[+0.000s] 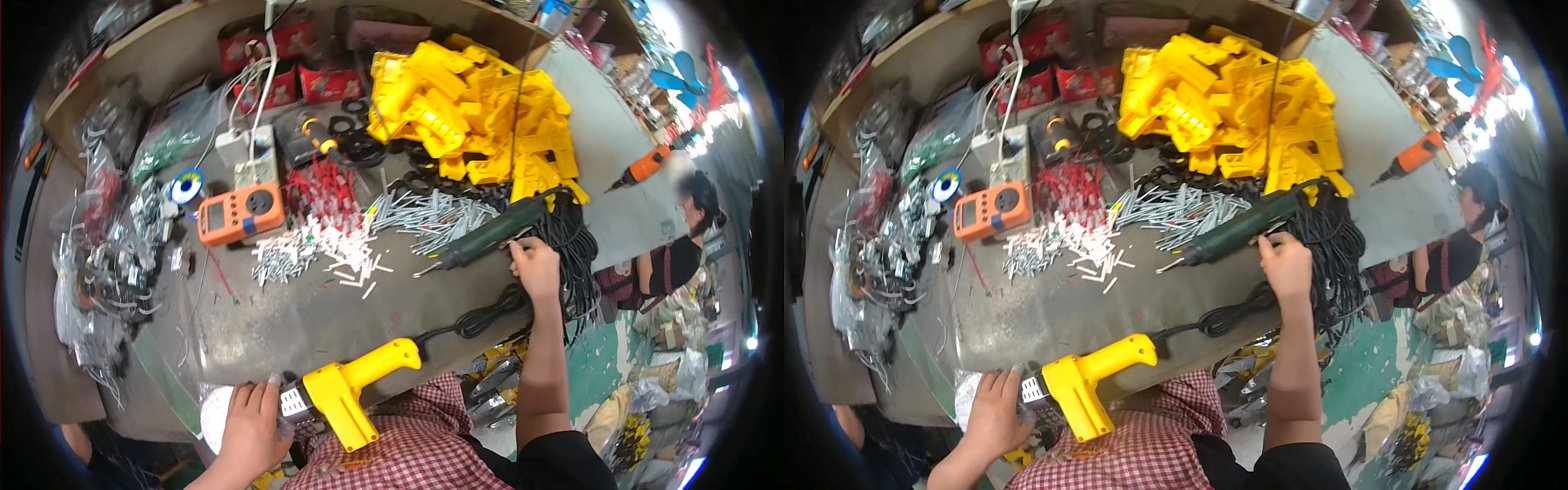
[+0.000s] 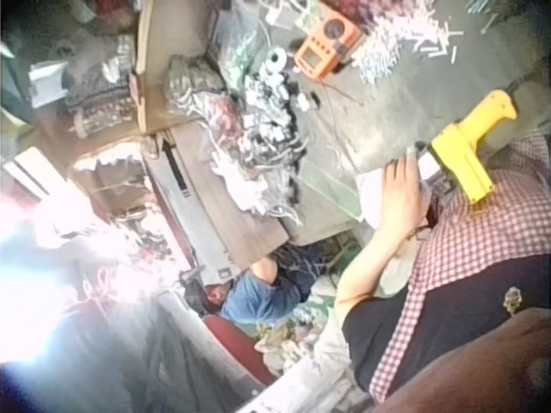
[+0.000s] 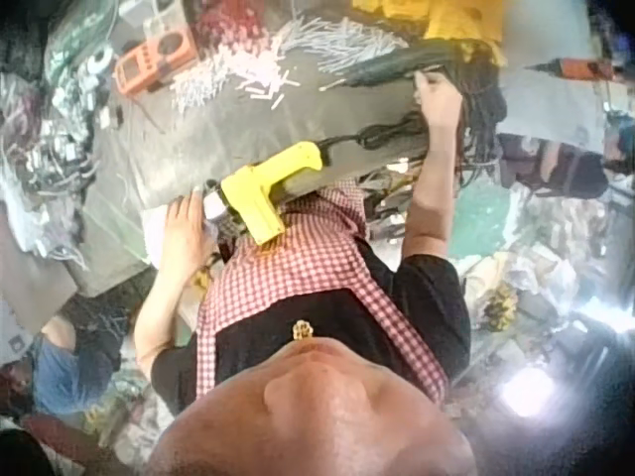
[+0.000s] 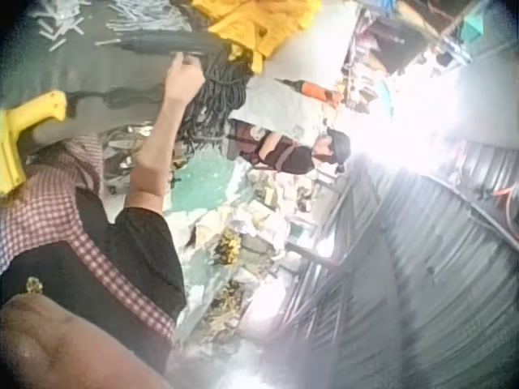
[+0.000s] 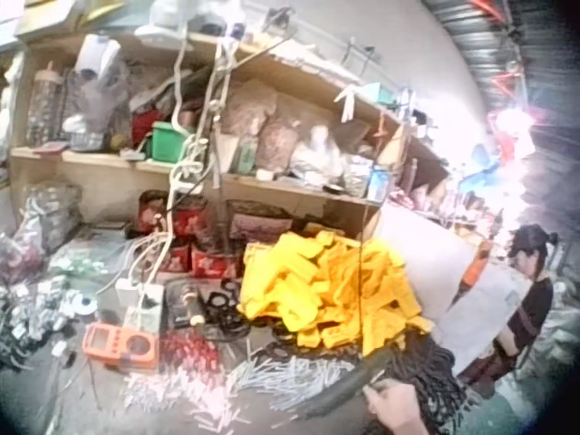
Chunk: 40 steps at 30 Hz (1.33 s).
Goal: Assembling and soldering a yellow electronic device, possibly a heat gun or similar tool, at a factory workstation.
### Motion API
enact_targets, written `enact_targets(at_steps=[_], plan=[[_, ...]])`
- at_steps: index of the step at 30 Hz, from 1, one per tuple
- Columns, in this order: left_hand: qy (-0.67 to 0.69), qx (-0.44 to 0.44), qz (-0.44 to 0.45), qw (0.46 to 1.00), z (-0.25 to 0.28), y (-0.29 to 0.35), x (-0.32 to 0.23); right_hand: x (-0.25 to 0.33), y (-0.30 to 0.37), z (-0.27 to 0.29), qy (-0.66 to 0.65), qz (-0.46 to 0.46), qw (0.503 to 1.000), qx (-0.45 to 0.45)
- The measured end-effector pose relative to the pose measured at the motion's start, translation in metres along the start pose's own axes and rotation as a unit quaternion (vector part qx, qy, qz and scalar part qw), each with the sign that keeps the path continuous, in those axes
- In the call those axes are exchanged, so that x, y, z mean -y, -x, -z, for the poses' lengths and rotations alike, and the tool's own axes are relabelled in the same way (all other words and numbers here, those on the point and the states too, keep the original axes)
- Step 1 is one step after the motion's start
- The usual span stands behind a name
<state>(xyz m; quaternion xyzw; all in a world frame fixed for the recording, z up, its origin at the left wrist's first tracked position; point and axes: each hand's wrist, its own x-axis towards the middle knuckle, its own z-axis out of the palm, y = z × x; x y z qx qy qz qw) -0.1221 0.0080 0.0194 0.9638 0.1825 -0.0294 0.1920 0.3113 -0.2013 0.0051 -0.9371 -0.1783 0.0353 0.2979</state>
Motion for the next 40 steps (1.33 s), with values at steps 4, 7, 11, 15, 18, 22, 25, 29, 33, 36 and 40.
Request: enact_targets(at_steps=[4, 7, 11, 15, 18, 22, 25, 29, 33, 36, 40], plan=[[0.062, 0.17, 0.023, 0.983, 0.043, -0.026, 0.0, 0.039, 0.038, -0.017, -0.038, 0.158, 0.986, 0.027], [0.098, 0.43, 0.112, 0.891, 0.067, -0.066, 0.01, 0.05, 0.036, -0.035, -0.013, 0.231, 0.973, 0.018], [0.112, 0.488, 0.049, 0.864, 0.067, -0.086, 0.047, 0.059, 0.029, -0.048, 0.043, 0.267, 0.962, 0.038], [0.238, 0.415, -0.049, 0.877, 0.038, -0.097, 0.087, 0.058, 0.026, -0.059, -0.077, 0.278, 0.953, 0.089], [0.301, 0.347, -0.004, 0.888, 0.047, -0.093, 0.081, 0.087, 0.071, -0.04, -0.12, 0.288, 0.935, 0.168], [0.284, 0.261, 0.039, 0.922, 0.044, -0.085, 0.073, 0.109, 0.098, -0.047, -0.067, 0.451, 0.866, 0.204], [0.268, 0.205, 0.046, 0.94, 0.037, -0.07, 0.074, 0.131, 0.119, -0.057, -0.059, 0.489, 0.831, 0.258], [0.264, 0.164, 0.038, 0.95, 0.031, -0.06, 0.075, 0.141, 0.148, -0.068, -0.05, 0.567, 0.772, 0.282], [0.255, 0.146, 0.021, 0.956, 0.027, -0.057, 0.077, 0.142, 0.163, -0.075, -0.031, 0.612, 0.742, 0.272], [0.244, 0.134, 0.013, 0.96, 0.025, -0.055, 0.079, 0.141, 0.169, -0.078, 0.0, 0.622, 0.739, 0.259], [0.237, 0.163, 0.016, 0.958, 0.031, -0.055, 0.076, 0.143, 0.178, -0.075, 0.07, 0.623, 0.735, 0.257]])
